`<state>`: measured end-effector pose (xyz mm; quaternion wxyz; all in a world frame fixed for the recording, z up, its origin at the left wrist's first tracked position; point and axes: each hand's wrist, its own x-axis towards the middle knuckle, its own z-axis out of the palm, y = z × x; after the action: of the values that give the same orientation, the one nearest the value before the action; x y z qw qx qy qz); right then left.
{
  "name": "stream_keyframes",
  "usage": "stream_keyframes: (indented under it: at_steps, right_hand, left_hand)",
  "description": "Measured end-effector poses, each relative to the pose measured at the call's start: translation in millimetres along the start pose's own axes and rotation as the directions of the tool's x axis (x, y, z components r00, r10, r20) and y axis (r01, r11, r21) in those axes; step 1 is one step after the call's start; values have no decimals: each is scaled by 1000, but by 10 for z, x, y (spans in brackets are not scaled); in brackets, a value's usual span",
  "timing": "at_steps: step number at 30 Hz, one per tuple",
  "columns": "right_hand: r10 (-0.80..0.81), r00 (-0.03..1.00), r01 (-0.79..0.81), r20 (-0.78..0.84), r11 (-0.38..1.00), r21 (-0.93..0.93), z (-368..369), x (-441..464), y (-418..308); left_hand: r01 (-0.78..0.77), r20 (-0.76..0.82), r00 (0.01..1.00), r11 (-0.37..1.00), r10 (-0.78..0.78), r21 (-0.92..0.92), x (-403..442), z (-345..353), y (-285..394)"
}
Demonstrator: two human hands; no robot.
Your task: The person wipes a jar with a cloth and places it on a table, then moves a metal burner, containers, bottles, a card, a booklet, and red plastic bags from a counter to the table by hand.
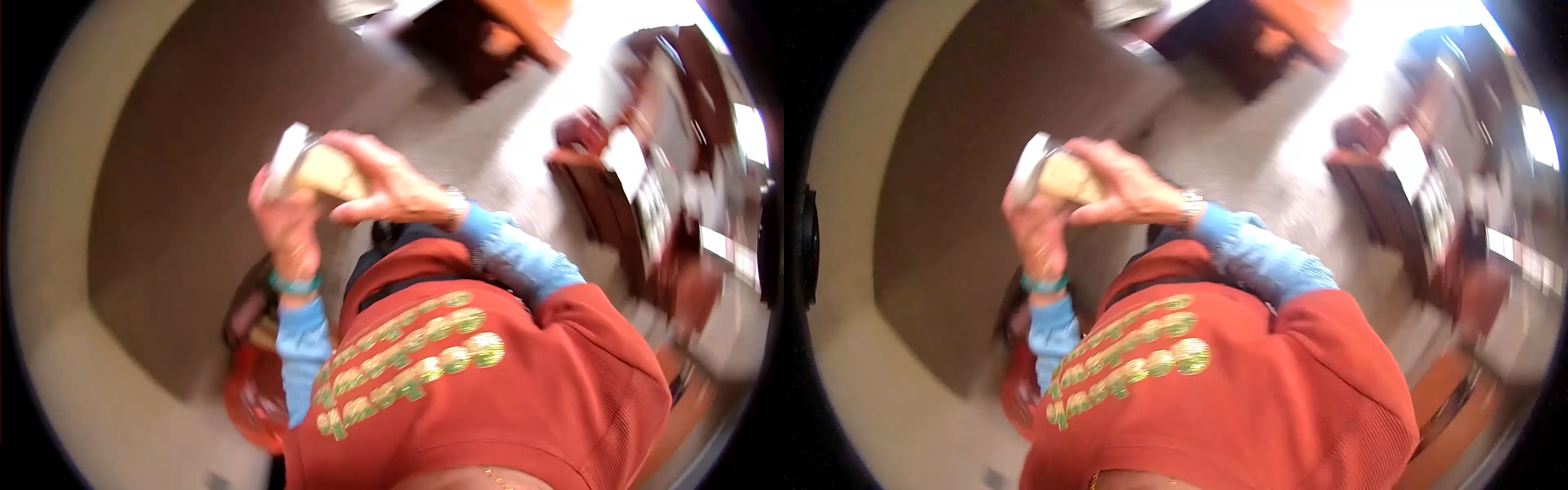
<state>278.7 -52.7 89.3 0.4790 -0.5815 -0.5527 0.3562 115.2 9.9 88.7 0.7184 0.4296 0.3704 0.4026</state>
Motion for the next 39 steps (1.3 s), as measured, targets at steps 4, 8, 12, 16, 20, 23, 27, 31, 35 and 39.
stream_keyframes:
  at_steps: [4,8,12,16,20,23,27,31,35,39]
  right_hand:
    - [186,982,-186,36,909,373,-213,-714,-203]
    - [339,934,-341,109,761,552,-273,-1415,-170]
    - [343,938,-308,41,777,549,-378,-1961,-376]
    - [368,930,-327,-10,839,435,-663,-2408,-227]
    - [464,883,-393,-63,808,439,-1013,-2873,-90]
    - [508,842,-362,-182,783,506,-1386,-3307,58]
    - [540,782,-218,-312,705,675,-2189,-3873,466]
    - [642,540,-150,-544,709,689,-3119,-4462,841]
    - [696,331,-195,-638,711,675,-3913,-4991,1005]
    - [723,161,-182,-672,691,700,-4342,-5339,1209]
  left_hand:
    - [102,281,954,995,-101,10,-307,26,-17]
    - [213,485,848,975,-213,55,-547,343,-12]
    - [219,683,643,938,-346,269,-725,764,100]
    - [129,804,385,889,-453,439,-811,1116,-185]
    - [146,783,293,835,-549,531,-934,1599,-599]
    - [130,812,249,849,-528,512,-1063,2150,-980]
    - [238,788,272,832,-552,501,-1195,3073,-1481]
    - [630,684,276,664,-676,402,-1309,3886,-1930]
    - [560,623,375,704,-686,437,-1402,4613,-2314]
    - [535,549,432,694,-715,482,-1485,5089,-2377]
